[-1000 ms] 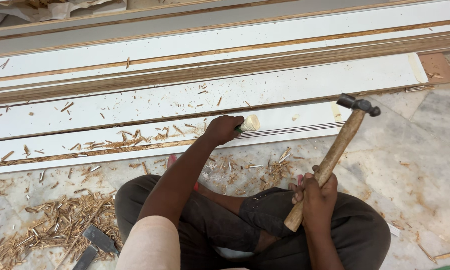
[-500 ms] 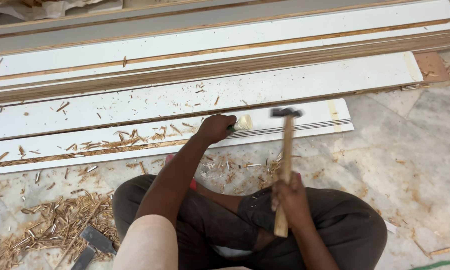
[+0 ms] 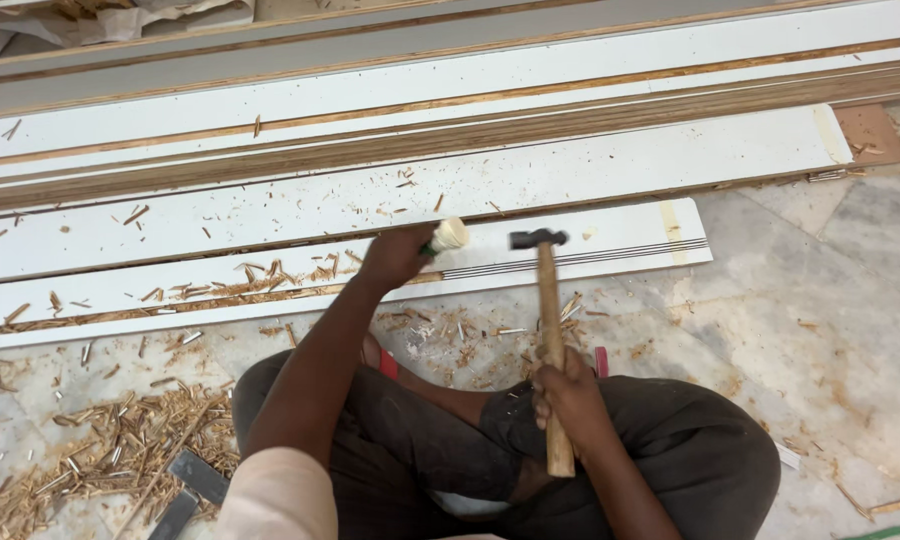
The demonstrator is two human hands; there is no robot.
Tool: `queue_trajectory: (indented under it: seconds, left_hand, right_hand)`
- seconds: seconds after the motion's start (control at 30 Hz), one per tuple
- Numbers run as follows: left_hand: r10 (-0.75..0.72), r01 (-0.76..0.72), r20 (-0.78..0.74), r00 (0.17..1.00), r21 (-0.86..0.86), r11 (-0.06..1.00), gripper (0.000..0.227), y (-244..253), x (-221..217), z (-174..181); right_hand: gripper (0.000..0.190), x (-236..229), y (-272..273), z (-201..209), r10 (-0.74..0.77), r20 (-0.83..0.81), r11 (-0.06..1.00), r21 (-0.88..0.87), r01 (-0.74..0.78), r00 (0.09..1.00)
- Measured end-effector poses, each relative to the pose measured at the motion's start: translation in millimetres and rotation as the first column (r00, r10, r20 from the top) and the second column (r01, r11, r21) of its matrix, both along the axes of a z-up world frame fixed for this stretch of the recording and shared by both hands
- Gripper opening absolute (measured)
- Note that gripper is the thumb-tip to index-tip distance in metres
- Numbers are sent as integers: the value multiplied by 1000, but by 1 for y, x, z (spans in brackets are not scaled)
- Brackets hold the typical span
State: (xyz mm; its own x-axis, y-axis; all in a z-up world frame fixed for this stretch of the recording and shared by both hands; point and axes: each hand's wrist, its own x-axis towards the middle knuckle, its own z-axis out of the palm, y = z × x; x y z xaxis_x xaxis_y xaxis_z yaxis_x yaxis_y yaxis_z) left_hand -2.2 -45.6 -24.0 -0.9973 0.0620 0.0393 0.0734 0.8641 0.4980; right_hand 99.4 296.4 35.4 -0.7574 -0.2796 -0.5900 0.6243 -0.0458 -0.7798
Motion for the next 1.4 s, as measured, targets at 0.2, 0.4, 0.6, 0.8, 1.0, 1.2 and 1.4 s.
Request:
queue_trajectory:
  seconds: [0.2,0.4,0.6,0.8,1.0,1.2,1.4]
  left_hand:
    - [181,-187,72,981,89,978,68,-10,5,2]
    - [44,-48,46,998,72,996,26,17,4,1]
    - [-53,39,190,980,75,996,29,36,-12,4]
    - [-69,68,232,970,10,998,30,42,-23,-6]
    - [-76,81,259,963,-10,997,31,46,-31,-8]
    - [-122,152,258,959,-100,983,30,60,-34,-14]
    - [-122,156,253,960,-119,981,27,56,-37,-19]
  right_hand:
    - [22,-5,0,-5,-153,26,988,22,152,988]
    - [20,1,-7,-1,3,-3,989,151,-2,1000]
    - [21,2,-5,-1,-49,-52,994,93,54,997]
    - [24,3,0,-2,-97,-14,993,68,98,995]
    - [21,5,5,1,-208,-225,978,-16,210,952]
    - [23,13,4,-16,-134,-292,988,29,149,947]
    - [26,12,-1,-5,31,-123,998,61,-24,992]
